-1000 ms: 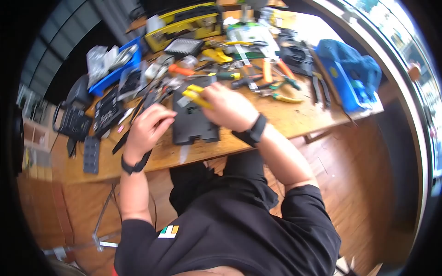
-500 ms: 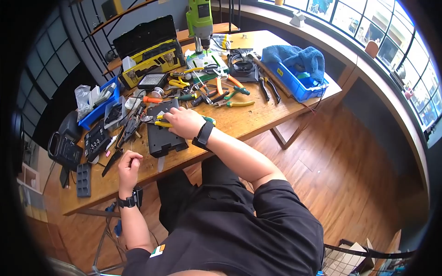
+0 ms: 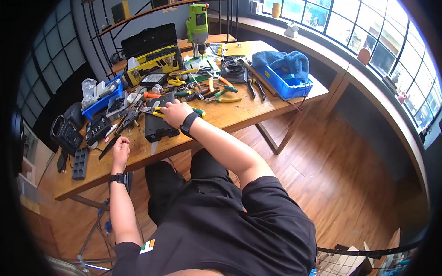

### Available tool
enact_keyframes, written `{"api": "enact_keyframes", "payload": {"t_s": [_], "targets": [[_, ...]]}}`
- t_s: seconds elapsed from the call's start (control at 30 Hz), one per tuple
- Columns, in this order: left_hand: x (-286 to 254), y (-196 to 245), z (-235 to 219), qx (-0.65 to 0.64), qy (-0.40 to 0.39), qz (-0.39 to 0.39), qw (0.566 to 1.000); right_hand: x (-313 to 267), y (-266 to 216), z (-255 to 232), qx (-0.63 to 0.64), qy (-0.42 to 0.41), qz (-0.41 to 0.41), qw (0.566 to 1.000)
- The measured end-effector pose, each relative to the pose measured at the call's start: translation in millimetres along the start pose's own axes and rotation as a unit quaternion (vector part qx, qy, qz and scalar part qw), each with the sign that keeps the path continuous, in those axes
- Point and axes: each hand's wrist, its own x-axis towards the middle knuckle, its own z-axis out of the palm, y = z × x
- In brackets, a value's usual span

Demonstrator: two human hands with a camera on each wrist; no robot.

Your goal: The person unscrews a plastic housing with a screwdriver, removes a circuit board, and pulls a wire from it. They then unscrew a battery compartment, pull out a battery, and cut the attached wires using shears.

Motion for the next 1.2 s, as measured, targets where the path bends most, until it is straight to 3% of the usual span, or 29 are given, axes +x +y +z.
{"api": "enact_keyframes", "payload": {"t_s": [0.27, 0.43, 0.57, 0.67, 0.87, 1.2], "targets": [[9, -18, -2, 0.048, 0.001, 0.053, 0.997, -1, 1, -7, 0.0, -0.008, 0.045, 0.999], [3, -6, 5, 0.047, -0.027, 0.017, 0.998, -2, 11, -18, 0.003, 0.06, 0.026, 0.998], [1, -7, 11, 0.095, -0.029, 0.058, 0.993, 0, 19, -17, 0.031, 0.105, 0.008, 0.994], [-4, 3, 13, 0.118, -0.032, 0.018, 0.992, 8, 19, -24, 0.048, 0.091, -0.002, 0.995], [-13, 17, 23, 0.121, 0.023, -0.019, 0.992, 44, 23, -43, 0.086, 0.186, -0.067, 0.977], [-19, 26, 27, 0.177, 0.013, -0.057, 0.982, 118, 11, -104, 0.144, 0.278, -0.216, 0.925]]}}
